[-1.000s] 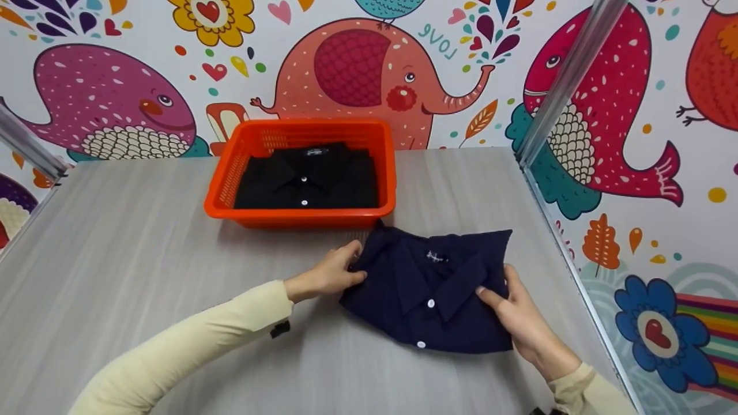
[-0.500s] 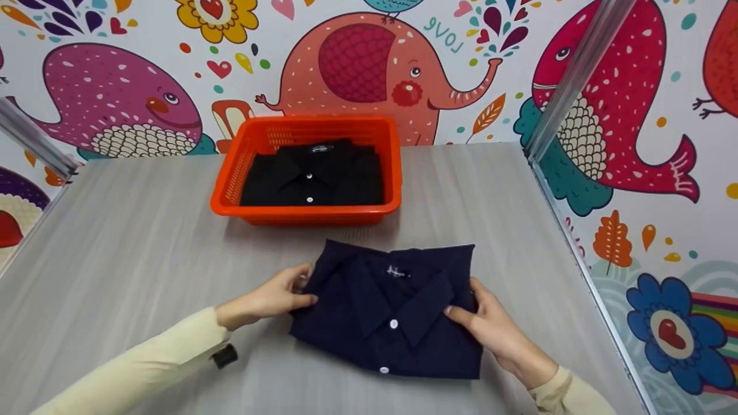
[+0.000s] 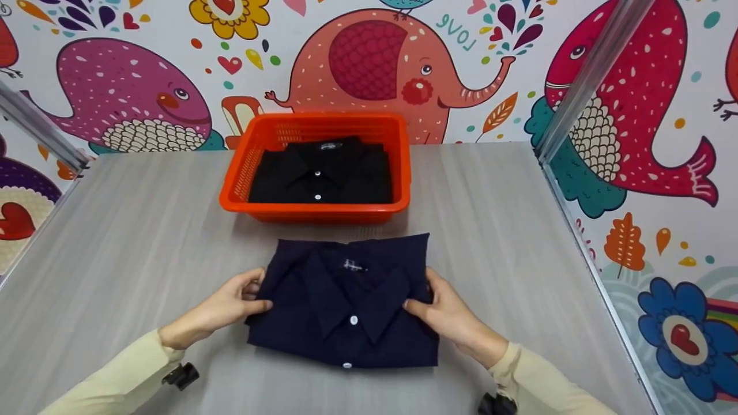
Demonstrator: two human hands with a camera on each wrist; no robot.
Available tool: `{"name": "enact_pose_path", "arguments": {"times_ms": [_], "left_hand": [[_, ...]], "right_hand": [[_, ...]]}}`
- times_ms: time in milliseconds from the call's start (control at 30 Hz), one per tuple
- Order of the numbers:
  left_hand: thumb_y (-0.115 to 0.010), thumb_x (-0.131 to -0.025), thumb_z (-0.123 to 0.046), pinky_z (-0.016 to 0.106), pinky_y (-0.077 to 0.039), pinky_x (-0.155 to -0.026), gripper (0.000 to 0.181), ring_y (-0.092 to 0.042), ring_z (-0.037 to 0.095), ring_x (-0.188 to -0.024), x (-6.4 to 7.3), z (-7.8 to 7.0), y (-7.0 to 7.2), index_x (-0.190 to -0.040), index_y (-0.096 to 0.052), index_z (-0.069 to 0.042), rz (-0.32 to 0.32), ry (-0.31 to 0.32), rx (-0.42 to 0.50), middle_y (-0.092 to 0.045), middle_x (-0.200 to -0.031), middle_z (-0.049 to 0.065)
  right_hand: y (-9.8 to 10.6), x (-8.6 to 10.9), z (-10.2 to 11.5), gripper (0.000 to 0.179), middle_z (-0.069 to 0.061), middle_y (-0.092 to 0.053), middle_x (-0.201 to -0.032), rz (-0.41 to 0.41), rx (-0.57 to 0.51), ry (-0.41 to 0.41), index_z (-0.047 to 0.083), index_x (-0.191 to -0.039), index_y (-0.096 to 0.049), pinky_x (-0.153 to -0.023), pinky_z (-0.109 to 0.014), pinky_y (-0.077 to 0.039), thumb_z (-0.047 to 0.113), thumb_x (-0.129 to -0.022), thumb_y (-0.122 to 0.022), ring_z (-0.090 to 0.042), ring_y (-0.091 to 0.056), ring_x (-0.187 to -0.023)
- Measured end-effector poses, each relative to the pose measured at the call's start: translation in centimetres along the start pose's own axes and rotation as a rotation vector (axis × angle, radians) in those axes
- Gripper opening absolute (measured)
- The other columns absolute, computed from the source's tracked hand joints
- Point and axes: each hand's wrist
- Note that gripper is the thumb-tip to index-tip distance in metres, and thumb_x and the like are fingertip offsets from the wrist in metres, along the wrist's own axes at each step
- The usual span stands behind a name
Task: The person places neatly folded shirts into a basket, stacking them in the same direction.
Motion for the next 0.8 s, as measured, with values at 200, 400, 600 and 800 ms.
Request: {"name": "enact_pose_path", "arguments": {"times_ms": [200,400,600,800], "left_hand": [[-0.065,-0.077,0.007,0.034,-0.046,-0.076,0.02,-0.058,0.022,-0.087,1.4,-0.3,1.2,-0.082,-0.048,-0.002,-0.079,-0.042,0.015,-0.056,-0.084,0.004],[-0.064,-0.078,0.011,0.033,-0.051,-0.076,0.017,-0.063,0.025,-0.088,1.9,-1.6,2.8,-0.091,-0.056,0.004,-0.137,-0.11,0.09,-0.065,-0.091,0.012],[-0.063,-0.078,0.015,0.027,-0.052,-0.062,0.019,-0.062,0.02,-0.075,1.5,-3.3,4.0,-0.086,-0.048,0.006,-0.145,-0.16,0.202,-0.062,-0.083,0.009],[-0.065,-0.076,0.015,0.022,-0.041,-0.054,0.031,-0.049,0.014,-0.063,0.3,-4.4,4.9,-0.08,-0.038,0.002,-0.233,-0.191,0.243,-0.048,-0.069,0.004]], "right_hand": [[-0.5,-0.8,0.7,0.068,-0.026,-0.045,-0.138,0.003,0.02,0.109,-0.01,-0.147,-0.024,-0.094,-0.023,-0.043,0.0,-0.09,-0.06,-0.011,-0.053,-0.116],[-0.3,-1.0,2.2,0.066,-0.025,-0.045,-0.138,-0.047,0.045,0.205,-0.007,-0.148,-0.024,-0.094,-0.021,-0.043,-0.005,-0.091,-0.057,-0.01,-0.052,-0.117],[0.0,-1.4,4.3,0.065,-0.023,-0.043,-0.14,-0.102,0.06,0.224,-0.005,-0.148,-0.023,-0.096,-0.019,-0.04,-0.001,-0.093,-0.058,-0.008,-0.05,-0.119],[0.8,-3.2,5.7,0.059,-0.022,-0.046,-0.136,-0.165,0.085,0.24,-0.007,-0.144,-0.03,-0.093,-0.02,-0.043,-0.001,-0.093,-0.059,-0.009,-0.053,-0.113]]}}
Point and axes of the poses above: each hand's wrist, its own x-axis away from the middle knuckle, its own y-axis out of the back of the hand, z = x × y
